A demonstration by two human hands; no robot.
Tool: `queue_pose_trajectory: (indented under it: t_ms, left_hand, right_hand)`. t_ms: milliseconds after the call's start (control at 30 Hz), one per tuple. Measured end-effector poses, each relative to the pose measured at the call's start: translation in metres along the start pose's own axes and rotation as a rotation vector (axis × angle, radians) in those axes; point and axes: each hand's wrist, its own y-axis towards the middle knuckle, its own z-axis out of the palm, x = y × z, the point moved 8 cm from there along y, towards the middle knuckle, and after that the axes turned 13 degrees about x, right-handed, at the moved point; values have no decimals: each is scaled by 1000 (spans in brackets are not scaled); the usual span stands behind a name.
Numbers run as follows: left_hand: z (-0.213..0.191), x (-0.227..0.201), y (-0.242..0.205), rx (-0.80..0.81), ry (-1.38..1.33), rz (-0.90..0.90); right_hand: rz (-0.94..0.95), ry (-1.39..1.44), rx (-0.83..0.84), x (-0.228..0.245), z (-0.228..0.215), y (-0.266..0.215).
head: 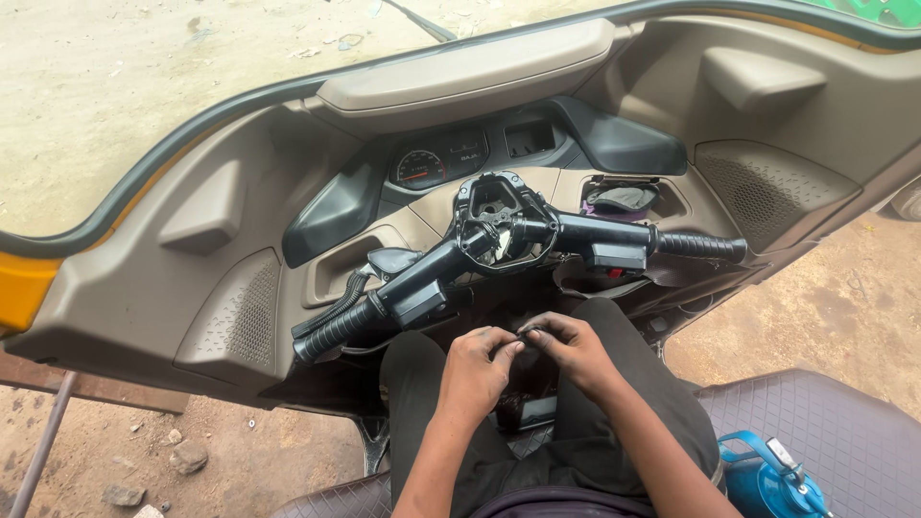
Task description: The person cleans the internal dashboard and handlebar components of an auto-rickshaw using a black cloth.
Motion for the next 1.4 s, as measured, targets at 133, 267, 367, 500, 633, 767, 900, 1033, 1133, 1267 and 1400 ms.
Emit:
queue_pose_trajectory:
  t_ms: [133, 267, 367, 500, 633, 767, 900, 1033, 1133, 1267, 1400]
  left_hand:
    - [-6, -9, 0, 20, 281, 136]
    - [-13, -15, 3, 2, 357, 167]
    - [-22, -30, 4, -46, 296, 175]
    - [-35, -44, 10, -111, 102, 184]
    - [-39, -37, 23, -175, -207, 148]
    - [-44, -41, 25, -397, -227, 202]
    - [-14, -60, 15, -376, -139, 246]
    - [12, -95, 9, -345, 3, 417]
    - [6, -102, 15, -371, 255, 512]
    - [-67, -40, 17, -678, 372, 247]
    - [-141, 36, 20, -800, 596, -57]
  right_hand:
    - [-29, -106, -140, -8, -17, -6]
    - [-65, 160, -153, -19, -20, -10]
    - [-87, 313, -91, -16, -14, -9]
    - [71, 199, 83, -5, -3, -10]
    - [354, 106, 215, 1, 15, -12]
    - [-128, 15, 79, 96, 20, -7]
    - [-290, 516, -89, 150, -5, 0]
    - [-169, 260, -123, 136, -15, 27]
    - [-73, -298, -258, 128, -57, 64]
    - [-91, -1294, -9, 144, -65, 128]
    - [174, -1579, 359, 115, -38, 171]
